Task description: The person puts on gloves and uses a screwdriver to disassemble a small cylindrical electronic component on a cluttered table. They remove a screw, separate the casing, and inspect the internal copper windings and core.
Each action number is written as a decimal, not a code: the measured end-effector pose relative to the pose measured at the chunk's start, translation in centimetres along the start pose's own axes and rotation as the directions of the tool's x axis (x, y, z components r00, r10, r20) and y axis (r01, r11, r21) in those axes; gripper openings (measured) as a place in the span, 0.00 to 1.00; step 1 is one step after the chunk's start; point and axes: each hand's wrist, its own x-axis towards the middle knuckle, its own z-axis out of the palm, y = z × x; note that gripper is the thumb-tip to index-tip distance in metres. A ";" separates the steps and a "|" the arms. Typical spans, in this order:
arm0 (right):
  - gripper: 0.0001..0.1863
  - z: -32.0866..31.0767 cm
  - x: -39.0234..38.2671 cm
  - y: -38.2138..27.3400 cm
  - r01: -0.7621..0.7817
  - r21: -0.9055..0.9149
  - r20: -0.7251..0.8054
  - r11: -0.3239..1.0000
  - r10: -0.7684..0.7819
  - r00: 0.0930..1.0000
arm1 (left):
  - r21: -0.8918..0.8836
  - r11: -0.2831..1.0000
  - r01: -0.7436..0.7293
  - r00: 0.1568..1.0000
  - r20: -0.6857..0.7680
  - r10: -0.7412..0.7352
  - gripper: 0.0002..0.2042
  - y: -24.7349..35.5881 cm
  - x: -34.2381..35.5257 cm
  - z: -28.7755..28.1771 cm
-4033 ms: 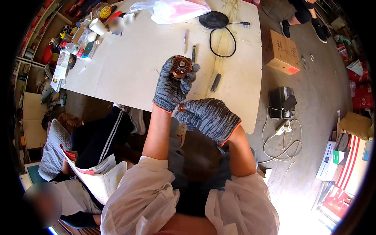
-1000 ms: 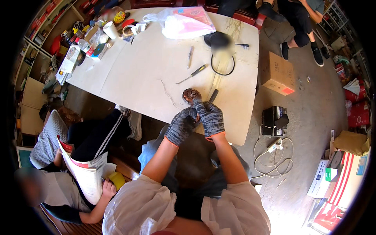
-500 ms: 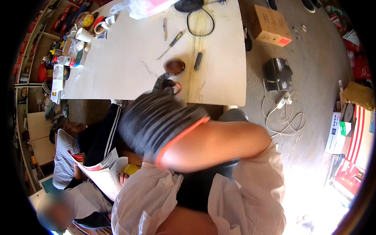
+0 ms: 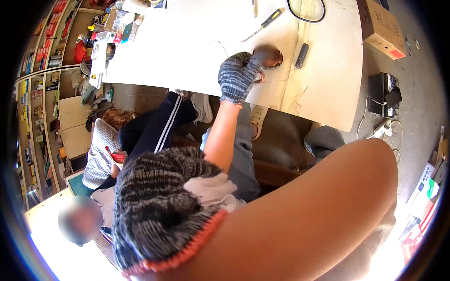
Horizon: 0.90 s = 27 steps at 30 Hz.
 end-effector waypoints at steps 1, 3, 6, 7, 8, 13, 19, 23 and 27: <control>0.14 -0.1 0.4 0.6 -0.012 -0.002 -0.013 1.000 0.012 1.000 | -0.110 0.988 0.108 0.992 0.074 -0.100 0.25 1.4 -0.3 -0.5; 0.14 0.7 2.2 1.8 0.002 0.013 -0.015 1.000 -0.002 1.000 | 0.026 0.997 0.066 0.995 0.066 -0.068 0.22 -1.3 -0.5 -1.1; 0.13 -0.6 2.9 5.4 -0.145 -0.051 -0.104 0.988 0.139 0.985 | 0.048 0.996 -0.077 0.994 0.080 0.073 0.13 -1.4 0.1 0.0; 0.13 -1.1 3.2 7.3 -0.202 -0.069 -0.142 0.977 0.191 0.971 | -0.026 0.999 -0.019 0.992 0.125 0.022 0.12 -1.8 0.3 0.3; 0.13 -1.4 3.3 9.2 -0.269 -0.092 -0.185 0.959 0.249 0.951 | -0.099 0.994 0.043 0.985 0.173 -0.025 0.12 -2.2 0.3 0.6; 0.13 -1.8 3.7 20.2 -0.524 -0.220 -0.357 0.823 0.432 0.828 | 0.013 0.999 -0.043 0.995 0.092 0.042 0.10 -3.2 -0.6 -0.2; 0.13 0.8 -0.3 30.6 -0.530 -0.493 -0.458 0.689 0.313 0.832 | -0.057 0.992 -0.112 0.991 0.069 0.115 0.10 -3.2 -0.4 0.2; 0.12 -0.4 0.9 28.5 -0.693 -0.354 -0.351 0.629 0.597 0.721 | -0.404 0.914 0.024 0.990 0.134 0.033 0.08 -3.8 -1.0 0.2; 0.13 -0.2 -2.5 26.3 -0.675 -0.210 -0.513 0.707 0.508 0.691 | -0.573 0.764 0.296 0.930 0.354 -0.095 0.24 -2.1 -1.4 -1.1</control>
